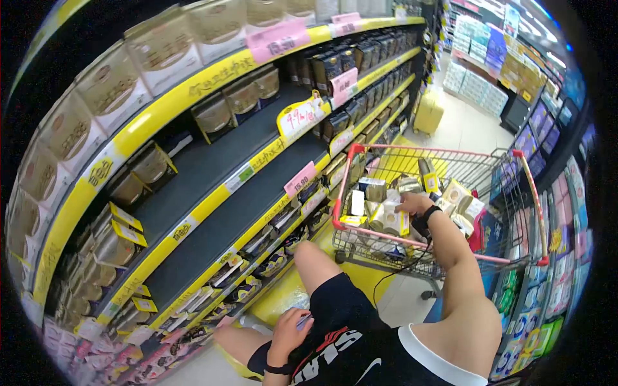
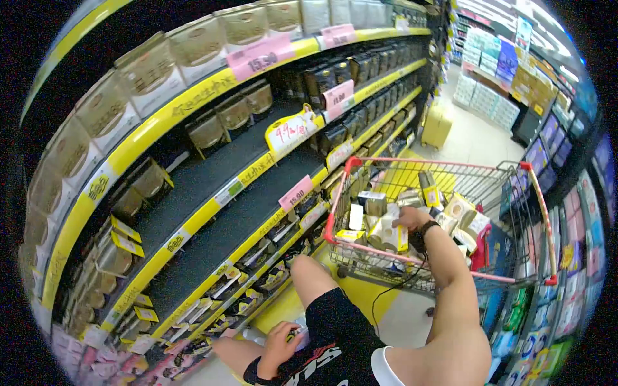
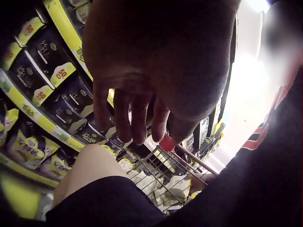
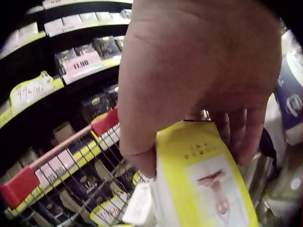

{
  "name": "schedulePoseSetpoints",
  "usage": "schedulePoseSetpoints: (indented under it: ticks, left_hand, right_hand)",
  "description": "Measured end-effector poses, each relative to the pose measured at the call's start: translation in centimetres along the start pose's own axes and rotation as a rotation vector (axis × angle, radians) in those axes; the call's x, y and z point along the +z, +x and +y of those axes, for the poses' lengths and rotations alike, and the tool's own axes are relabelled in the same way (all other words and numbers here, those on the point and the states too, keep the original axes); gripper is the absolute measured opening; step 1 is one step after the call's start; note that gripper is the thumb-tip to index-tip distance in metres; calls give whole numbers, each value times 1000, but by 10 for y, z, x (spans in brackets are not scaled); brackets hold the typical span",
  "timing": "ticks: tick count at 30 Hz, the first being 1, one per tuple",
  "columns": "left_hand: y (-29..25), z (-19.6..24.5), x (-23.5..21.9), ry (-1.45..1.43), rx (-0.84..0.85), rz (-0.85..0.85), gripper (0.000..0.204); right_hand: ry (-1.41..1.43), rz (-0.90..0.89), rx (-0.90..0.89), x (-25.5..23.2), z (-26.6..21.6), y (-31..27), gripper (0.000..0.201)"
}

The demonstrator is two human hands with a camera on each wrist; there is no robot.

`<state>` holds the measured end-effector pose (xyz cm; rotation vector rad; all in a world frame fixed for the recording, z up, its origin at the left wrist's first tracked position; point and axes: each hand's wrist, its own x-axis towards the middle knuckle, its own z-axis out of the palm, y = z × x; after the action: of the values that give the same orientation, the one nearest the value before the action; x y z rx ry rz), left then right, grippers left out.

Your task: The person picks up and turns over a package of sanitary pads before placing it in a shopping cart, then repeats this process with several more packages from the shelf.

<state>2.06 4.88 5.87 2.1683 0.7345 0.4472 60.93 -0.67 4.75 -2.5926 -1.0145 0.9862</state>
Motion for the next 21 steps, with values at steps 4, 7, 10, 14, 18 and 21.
schedulePoseSetpoints:
  ticks: [4,7,10,14,18,21]
  left_hand:
    - [-16,-16,6,-61,-52,28,24]
    - [-25,-12,5,-54,-97,-5,24]
    - [-29,-10,0,-45,-87,-16,23]
    - [-25,-16,-9,-49,-58,-3,23]
    - [-21,-8,-20,-97,-76,139,19]
    - [-25,-13,-23,-255,-124,304,47]
  right_hand:
    - [404,210,-178,-23,-16,-7,47]
    - [1291,-83,-504,-31,-4,23,56]
    - [1422,-142,-827,-40,-103,-68,63]
    - [1329,-349,-952,-3,-175,-113,82]
    - [1427,-651,-934,77,-239,-142,78]
    - [1445,-841,-817,158,-261,-170,78]
